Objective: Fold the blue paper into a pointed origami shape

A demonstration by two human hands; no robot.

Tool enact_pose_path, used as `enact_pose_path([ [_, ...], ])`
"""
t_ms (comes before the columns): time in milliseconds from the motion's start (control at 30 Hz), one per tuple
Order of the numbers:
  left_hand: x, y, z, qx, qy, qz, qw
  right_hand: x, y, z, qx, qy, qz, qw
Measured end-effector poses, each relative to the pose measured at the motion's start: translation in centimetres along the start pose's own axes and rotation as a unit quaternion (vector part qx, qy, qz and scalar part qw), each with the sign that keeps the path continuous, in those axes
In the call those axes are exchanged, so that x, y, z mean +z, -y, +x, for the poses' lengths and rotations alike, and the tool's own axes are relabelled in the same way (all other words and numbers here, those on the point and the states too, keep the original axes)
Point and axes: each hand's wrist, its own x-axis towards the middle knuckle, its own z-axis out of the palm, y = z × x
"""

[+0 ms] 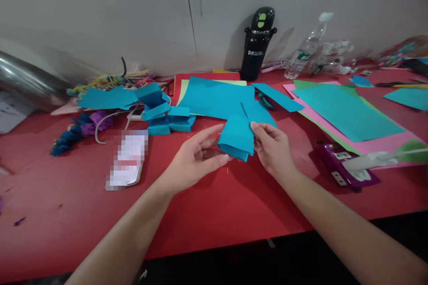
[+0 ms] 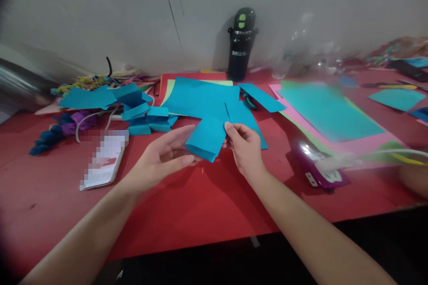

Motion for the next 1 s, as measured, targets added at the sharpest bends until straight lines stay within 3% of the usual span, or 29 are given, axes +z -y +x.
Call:
enact_pose_path([
  [233,0.7,0.7,0.5,-0.03,-0.076,0.038,0.996,0.1,-0.1,-0.3,-0.025,0.012,-0.046,0.999],
  [433,-0.1,1.4,0.4,0.021,-0.155,0.1,0.983,0.6,0.2,-0.8,0.008,0.039,-0.025,0.999],
  [533,-0.9,0.8,0.3,0.014,-0.144,0.036,0.989,0.8,0.4,-1.1,0.022,0.07,-0.024,0.997],
  [667,-1.7,0.1,0.3,-0.01,-0.123,-0.045,0.991,0.8,0.6,-1.5,-0.011,0.103,-0.082,0.991],
  [800,-1.9,0.6,0.5,-0.032,-0.184,0.093,0.978,1.1,0.9,-1.9,-0.034,0.14,-0.154,0.978],
  [1000,-2.2,1.1,0.6,-0.023,-0.19,0.244,0.951,1.3,1.1,-2.1,-0.037,0.131,-0.166,0.977],
])
